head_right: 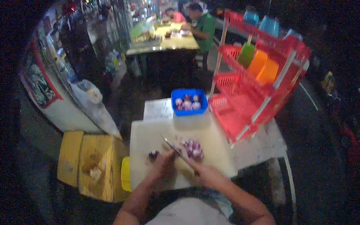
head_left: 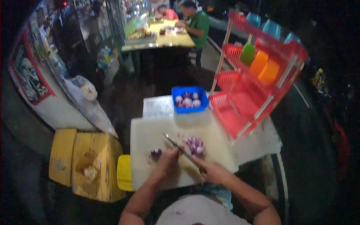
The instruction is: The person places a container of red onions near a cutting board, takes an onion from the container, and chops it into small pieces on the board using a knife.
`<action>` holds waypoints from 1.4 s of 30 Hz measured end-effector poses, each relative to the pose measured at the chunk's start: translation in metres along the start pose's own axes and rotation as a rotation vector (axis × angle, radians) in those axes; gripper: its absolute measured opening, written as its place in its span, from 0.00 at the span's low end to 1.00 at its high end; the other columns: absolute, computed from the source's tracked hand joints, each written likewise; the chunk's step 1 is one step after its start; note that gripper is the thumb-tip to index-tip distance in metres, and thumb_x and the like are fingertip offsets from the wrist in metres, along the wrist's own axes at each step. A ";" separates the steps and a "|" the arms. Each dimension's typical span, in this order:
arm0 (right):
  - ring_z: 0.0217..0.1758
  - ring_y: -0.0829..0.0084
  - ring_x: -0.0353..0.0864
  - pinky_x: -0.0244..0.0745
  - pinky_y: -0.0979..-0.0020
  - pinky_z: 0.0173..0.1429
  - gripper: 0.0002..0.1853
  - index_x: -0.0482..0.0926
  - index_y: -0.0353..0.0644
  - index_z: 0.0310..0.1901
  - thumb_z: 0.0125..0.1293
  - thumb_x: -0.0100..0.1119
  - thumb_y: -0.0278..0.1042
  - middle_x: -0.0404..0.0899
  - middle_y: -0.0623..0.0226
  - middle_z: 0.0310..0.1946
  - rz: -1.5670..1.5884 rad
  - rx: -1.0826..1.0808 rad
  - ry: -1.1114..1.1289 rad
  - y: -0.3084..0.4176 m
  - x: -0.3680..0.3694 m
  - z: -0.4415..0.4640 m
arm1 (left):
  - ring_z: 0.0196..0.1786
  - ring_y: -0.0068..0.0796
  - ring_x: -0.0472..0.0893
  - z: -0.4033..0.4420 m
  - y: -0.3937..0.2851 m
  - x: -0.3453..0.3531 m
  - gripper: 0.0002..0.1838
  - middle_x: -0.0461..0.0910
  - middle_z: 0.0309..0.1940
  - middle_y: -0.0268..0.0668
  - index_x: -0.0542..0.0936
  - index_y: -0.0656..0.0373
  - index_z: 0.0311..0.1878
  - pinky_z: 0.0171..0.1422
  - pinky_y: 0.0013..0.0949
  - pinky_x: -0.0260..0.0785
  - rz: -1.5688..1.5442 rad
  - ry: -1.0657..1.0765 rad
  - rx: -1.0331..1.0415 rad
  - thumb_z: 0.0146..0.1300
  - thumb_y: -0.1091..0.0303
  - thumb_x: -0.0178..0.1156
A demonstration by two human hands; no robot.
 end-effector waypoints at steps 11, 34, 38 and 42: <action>0.47 0.47 0.85 0.79 0.54 0.55 0.43 0.56 0.60 0.81 0.65 0.60 0.27 0.84 0.46 0.45 -0.052 0.157 -0.021 0.007 -0.006 -0.007 | 0.42 0.59 0.84 0.001 -0.007 -0.007 0.05 0.84 0.37 0.52 0.82 0.61 0.44 0.45 0.50 0.76 0.167 -0.085 -0.138 0.68 0.70 0.63; 0.49 0.43 0.84 0.77 0.49 0.57 0.39 0.59 0.59 0.80 0.68 0.59 0.32 0.84 0.45 0.47 -0.066 0.152 -0.102 -0.007 -0.011 0.001 | 0.41 0.55 0.85 0.000 -0.029 -0.013 0.05 0.83 0.34 0.50 0.79 0.58 0.43 0.42 0.49 0.76 0.213 -0.063 -0.171 0.64 0.74 0.62; 0.46 0.40 0.84 0.78 0.46 0.54 0.36 0.60 0.53 0.78 0.68 0.56 0.31 0.83 0.37 0.44 0.050 0.039 -0.180 0.009 -0.013 -0.009 | 0.37 0.51 0.85 -0.007 -0.029 -0.047 0.11 0.84 0.33 0.49 0.81 0.58 0.50 0.42 0.43 0.77 0.188 -0.306 -0.021 0.66 0.78 0.59; 0.50 0.38 0.83 0.77 0.46 0.58 0.34 0.62 0.49 0.77 0.70 0.57 0.33 0.83 0.37 0.45 0.168 -0.169 -0.209 0.001 0.009 -0.009 | 0.55 0.51 0.81 0.000 -0.043 -0.075 0.26 0.81 0.53 0.49 0.80 0.55 0.59 0.58 0.47 0.75 0.485 -0.215 0.082 0.54 0.81 0.58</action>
Point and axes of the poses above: each hand's wrist, its own z-axis towards the middle knuckle, its own x-axis out of the palm, y = z × x, the point moved 5 cm from there along z, towards the middle knuckle
